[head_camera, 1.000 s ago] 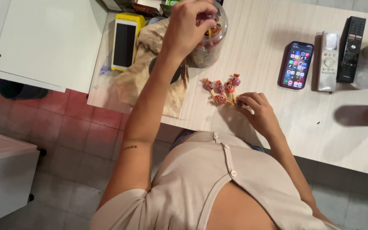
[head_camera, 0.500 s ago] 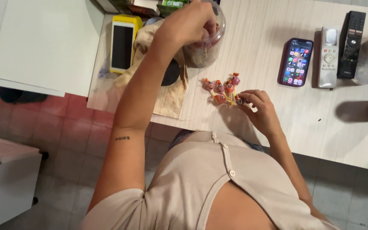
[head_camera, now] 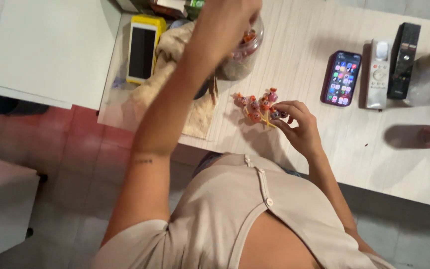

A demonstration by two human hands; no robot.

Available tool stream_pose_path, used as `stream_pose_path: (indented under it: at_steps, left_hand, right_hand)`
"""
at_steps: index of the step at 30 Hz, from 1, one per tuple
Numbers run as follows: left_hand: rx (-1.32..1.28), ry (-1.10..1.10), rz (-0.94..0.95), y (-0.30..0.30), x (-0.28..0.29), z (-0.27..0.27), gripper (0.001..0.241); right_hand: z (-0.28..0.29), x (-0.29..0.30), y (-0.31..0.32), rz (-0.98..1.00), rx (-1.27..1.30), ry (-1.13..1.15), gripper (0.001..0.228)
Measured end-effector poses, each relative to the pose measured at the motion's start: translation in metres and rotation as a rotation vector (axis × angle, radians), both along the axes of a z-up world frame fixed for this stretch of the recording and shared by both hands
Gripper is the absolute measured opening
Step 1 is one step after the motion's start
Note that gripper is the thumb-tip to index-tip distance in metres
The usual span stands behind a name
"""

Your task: Sorting lollipops and packing small merchandise boxes into a larger container on a counter.

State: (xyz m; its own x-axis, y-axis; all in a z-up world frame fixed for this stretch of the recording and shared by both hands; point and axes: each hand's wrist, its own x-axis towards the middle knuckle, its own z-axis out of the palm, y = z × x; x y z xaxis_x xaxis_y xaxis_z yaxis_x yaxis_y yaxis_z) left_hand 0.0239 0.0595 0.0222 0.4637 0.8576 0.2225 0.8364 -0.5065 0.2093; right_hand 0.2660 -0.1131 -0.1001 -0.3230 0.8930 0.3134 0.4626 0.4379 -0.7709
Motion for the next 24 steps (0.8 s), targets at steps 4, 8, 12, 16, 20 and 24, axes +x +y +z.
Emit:
stream_pose_path:
  at_steps: [4, 8, 12, 16, 20, 24]
  left_hand:
    - [-0.371, -0.22, -0.155, -0.08, 0.025, 0.032, 0.006]
    - [-0.205, -0.304, -0.175, -0.092, 0.026, 0.018, 0.027]
    - [-0.208, -0.429, -0.147, -0.097, 0.007, 0.049, 0.027]
    - [-0.251, -0.429, -0.087, -0.089, -0.002, 0.063, 0.019]
    - [0.158, -0.481, 0.067, -0.061, -0.027, 0.049, 0.022]
    - [0.123, -0.39, 0.115, -0.016, -0.022, 0.0, 0.018]
  right_hand:
    - [0.029, -0.016, 0.019, -0.087, -0.042, 0.089, 0.029]
    - [0.07, -0.04, 0.039, -0.1, 0.211, 0.146, 0.033]
    - [0.094, -0.053, 0.052, -0.033, 0.333, 0.189, 0.029]
    - [0.1, -0.066, 0.076, -0.027, 0.399, 0.207, 0.03]
    - [0.094, -0.036, 0.097, 0.027, 0.188, 0.374, 0.023]
    - [0.094, 0.006, 0.08, -0.027, -0.065, 0.492, 0.036]
